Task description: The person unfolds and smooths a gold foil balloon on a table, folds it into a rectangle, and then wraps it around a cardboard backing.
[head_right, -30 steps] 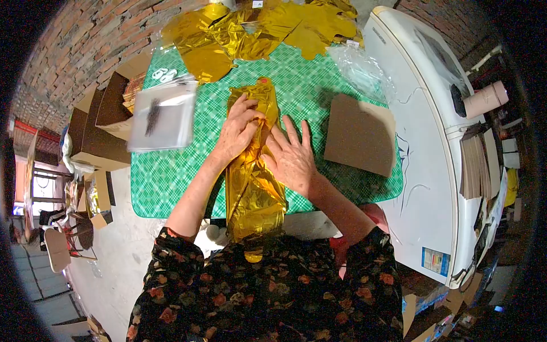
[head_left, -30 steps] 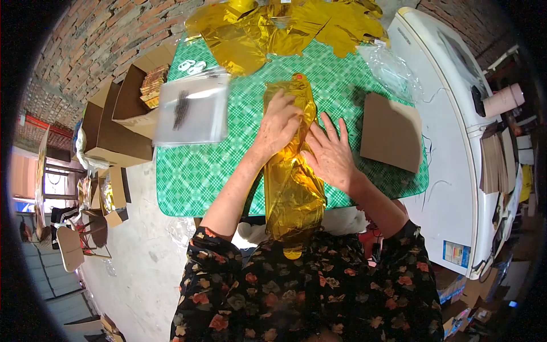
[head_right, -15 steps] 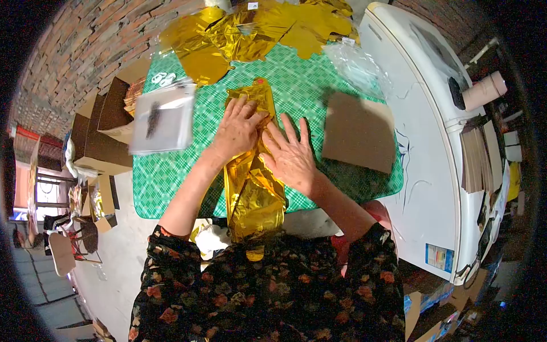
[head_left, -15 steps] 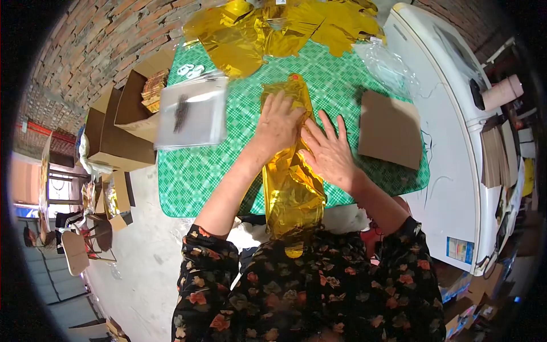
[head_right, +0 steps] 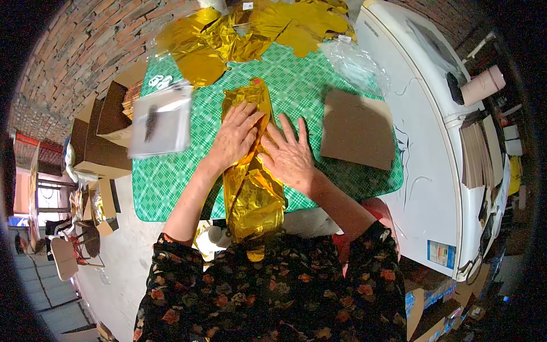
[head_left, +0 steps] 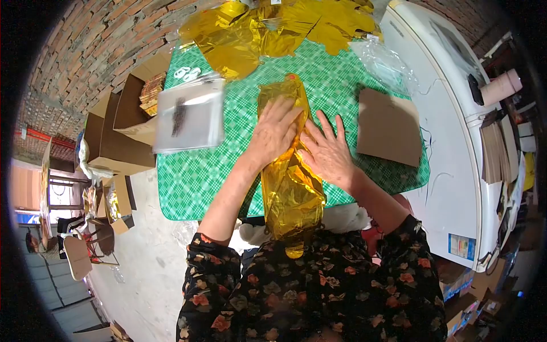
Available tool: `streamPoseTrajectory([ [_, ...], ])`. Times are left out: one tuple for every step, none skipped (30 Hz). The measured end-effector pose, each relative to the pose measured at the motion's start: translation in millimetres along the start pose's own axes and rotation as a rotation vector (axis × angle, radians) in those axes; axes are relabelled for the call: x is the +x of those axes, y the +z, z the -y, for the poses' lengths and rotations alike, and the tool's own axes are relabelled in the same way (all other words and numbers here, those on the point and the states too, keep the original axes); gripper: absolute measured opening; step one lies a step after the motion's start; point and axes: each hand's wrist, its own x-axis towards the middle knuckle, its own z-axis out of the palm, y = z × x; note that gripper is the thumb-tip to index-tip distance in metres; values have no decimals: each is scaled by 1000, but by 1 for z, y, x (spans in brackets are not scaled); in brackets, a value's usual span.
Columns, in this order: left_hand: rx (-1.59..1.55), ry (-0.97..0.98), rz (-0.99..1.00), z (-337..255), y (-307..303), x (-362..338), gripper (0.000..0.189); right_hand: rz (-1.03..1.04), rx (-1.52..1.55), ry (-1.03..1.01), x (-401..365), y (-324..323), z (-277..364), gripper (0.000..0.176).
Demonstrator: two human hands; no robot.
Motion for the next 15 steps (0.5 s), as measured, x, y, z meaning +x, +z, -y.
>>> streamPoseTrajectory([
  [-6, -9, 0, 1, 2, -1, 46, 6, 0, 3, 0, 0, 0, 50],
  [-12, -18, 0, 1, 4, -1, 46, 0, 4, 3, 0, 1, 0, 50],
  [-18, -26, -1, 2, 6, -1, 46, -7, 7, 2, 0, 3, 0, 50],
  [-16, -26, 1, 3, 8, -2, 46, -13, 10, 2, 0, 3, -1, 50],
  [-14, -27, 2, 3, 8, -2, 46, -2, 7, 4, 0, 3, -1, 50],
  [-12, -31, 4, 3, 9, -2, 46, 10, 6, 5, 0, 2, -1, 50],
  [-8, -34, 10, 3, 9, -3, 46, 22, 5, 5, 0, 2, -1, 50],
  [-3, -38, 16, 3, 10, -3, 46, 15, 10, 2, 0, 2, -1, 50],
  [3, -40, 22, 3, 10, -3, 46, 8, 15, -1, 0, 2, -2, 50],
  [8, -41, 27, 3, 10, -3, 46, 0, 20, -3, 0, 2, -2, 50],
  [13, -41, 31, 3, 10, -4, 46, 12, 22, 0, 0, 1, -1, 51],
  [19, -41, 36, 4, 11, -4, 46, 23, 24, 4, 0, 0, -1, 52],
  [25, -39, 35, 4, 11, -4, 46, 33, 25, 7, 1, -1, -1, 53],
  [31, -36, 35, 4, 11, -4, 46, 38, 34, 3, 1, -2, 0, 54],
  [37, -30, 34, 4, 11, -3, 45, 43, 41, 1, 1, -3, 0, 54],
])
